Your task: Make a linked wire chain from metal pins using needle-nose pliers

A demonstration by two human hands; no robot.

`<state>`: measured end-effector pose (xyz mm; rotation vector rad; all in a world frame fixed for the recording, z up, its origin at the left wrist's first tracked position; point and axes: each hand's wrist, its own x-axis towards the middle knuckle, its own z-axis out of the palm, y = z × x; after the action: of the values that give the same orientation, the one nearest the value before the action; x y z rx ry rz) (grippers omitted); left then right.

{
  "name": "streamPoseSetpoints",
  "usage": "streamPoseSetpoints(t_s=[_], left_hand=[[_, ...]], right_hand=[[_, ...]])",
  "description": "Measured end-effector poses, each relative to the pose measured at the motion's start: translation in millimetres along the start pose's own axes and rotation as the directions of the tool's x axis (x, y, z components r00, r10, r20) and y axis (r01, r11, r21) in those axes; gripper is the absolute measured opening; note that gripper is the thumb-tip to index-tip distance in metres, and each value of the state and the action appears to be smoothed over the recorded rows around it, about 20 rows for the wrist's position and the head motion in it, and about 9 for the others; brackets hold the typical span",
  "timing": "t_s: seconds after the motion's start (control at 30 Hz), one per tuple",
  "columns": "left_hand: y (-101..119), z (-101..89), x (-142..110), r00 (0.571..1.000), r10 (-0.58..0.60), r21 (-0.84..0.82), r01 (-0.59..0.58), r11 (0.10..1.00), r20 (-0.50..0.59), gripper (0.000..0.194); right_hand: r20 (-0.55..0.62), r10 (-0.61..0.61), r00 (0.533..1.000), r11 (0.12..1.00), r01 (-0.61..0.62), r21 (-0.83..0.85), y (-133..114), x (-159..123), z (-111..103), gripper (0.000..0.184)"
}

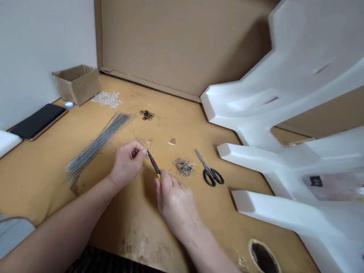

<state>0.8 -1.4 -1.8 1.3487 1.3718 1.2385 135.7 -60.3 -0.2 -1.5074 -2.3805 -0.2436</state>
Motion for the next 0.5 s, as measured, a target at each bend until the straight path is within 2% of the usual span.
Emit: streamPoseSetpoints(t_s=[0.17,0.37,0.5], left_hand=[[2,-0.3,5,0.99,-0.14,-0.053,0.142,0.988,0.027,0.017],[-10,-0.5,11,0.96,-0.27,-0.148,0.279,0.949,0.079,0.017],[-13,-1.8,14,0.947,-0.301,-0.21,0.318,0.925,0.109,0.019]], right_hand=[[-0.002,-0.08,0.997,0.97,0.077,-0.232,0,0,6,0.037],[0.02,-0.143,0.989,0.938,0.142,-0.315,2,1,10,0.035],[-0.015,-0.185,0.983,0.92,0.168,-0.354,3,2,10,0.033]])
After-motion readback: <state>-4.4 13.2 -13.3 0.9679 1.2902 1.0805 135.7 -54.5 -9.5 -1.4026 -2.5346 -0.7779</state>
